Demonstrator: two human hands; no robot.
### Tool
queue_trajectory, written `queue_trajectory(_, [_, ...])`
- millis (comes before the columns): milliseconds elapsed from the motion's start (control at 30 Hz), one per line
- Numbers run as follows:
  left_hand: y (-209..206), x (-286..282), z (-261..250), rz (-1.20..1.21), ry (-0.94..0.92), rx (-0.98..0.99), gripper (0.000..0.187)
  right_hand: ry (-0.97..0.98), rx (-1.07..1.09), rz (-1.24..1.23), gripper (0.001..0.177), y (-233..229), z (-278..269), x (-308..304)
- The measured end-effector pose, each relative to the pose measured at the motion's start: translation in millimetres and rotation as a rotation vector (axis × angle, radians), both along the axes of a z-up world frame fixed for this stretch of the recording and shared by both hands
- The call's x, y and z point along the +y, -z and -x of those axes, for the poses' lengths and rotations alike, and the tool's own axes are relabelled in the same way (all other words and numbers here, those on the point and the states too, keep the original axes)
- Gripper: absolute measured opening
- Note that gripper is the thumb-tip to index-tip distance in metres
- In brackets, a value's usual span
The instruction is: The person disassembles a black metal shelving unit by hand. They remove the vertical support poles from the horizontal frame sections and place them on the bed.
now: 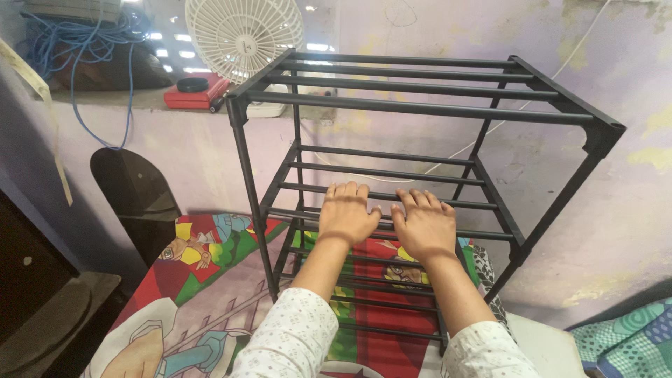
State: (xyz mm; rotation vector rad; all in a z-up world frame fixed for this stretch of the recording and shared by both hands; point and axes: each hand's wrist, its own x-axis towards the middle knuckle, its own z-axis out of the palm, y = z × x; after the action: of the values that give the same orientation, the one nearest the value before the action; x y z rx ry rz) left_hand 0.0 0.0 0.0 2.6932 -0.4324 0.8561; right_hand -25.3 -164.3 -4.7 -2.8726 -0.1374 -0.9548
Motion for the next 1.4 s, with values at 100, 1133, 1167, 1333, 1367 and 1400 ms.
queue_trajectory(100, [0.4,0.1,0.4,-0.007,-0.006,-0.005,0.048,-0.009,-0.019,-0.004,0.048,0.7,0.4,-0.2])
queue_trajectory(1133, [7.0,3.9,-8.3,0.091,0.108,-0.133,0.053,-0.008,0.032,-0.009,0.049,-0.5,-1.3,-5.0])
queue_trajectory(1167, [4.0,6.8,-5.9,0.144,0.154,-0.17,0.052,-0.015,0.049,-0.019,0.05,-1.1,-2.3,-5.7])
queue_trajectory(1333, [-16.7,29.8,35.5,0.462,0.171,-0.158,0.034,-0.038,0.088,-0.029,0.054,0.8,-5.2,-9.8])
queue_trajectory(1367, [-24.6,36.9,46.3,0.515,0.178,-0.209,0.031,-0.051,0.091,-0.029,0.055,-0.7,-6.3,-9.6])
queue_trajectory(1400, [-32.9,43.7,57.0,0.567,0.185,-0.261,0.028,-0.064,0.093,-0.029,0.055,-2.3,-6.8,-8.0])
